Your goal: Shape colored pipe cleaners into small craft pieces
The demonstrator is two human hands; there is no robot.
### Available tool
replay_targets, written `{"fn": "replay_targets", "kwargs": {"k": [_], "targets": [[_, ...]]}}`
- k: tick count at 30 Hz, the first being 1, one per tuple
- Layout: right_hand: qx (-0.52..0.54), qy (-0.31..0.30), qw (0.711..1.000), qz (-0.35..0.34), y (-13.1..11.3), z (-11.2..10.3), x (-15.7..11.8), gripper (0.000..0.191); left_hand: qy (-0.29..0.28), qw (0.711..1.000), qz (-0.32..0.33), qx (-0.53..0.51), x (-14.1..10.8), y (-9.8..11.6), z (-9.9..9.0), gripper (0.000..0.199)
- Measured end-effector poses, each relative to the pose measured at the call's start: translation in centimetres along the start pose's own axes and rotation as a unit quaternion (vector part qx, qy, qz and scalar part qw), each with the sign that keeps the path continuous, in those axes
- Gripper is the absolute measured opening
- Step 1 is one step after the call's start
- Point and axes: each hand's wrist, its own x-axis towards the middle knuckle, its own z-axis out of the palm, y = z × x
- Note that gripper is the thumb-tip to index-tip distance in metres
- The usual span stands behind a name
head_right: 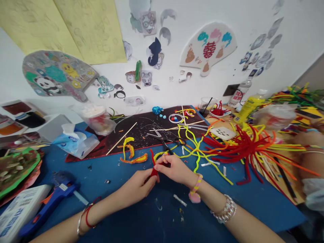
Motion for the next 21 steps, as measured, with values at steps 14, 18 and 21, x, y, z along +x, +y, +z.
{"fn": "replay_targets", "kwargs": {"k": [14,18,21], "targets": [[-0.085,0.063,0.992,-0.073,0.0,1.2,-0.5,0.011,0.110,0.957,0.149,0.222,0.7,0.1,-3.2,0.016],[-0.104,0.107,0.985,-0.088,-0.1,1.3,-0.6,0.011,0.115,0.992,0.039,0.044,0.9,-0.3,-2.5,0.014],[-0.090,0.127,0.984,-0.081,0.0,1.4,-0.5,0.011,0.111,0.990,-0.031,-0.084,1.2,-0.8,-1.9,0.016]]}}
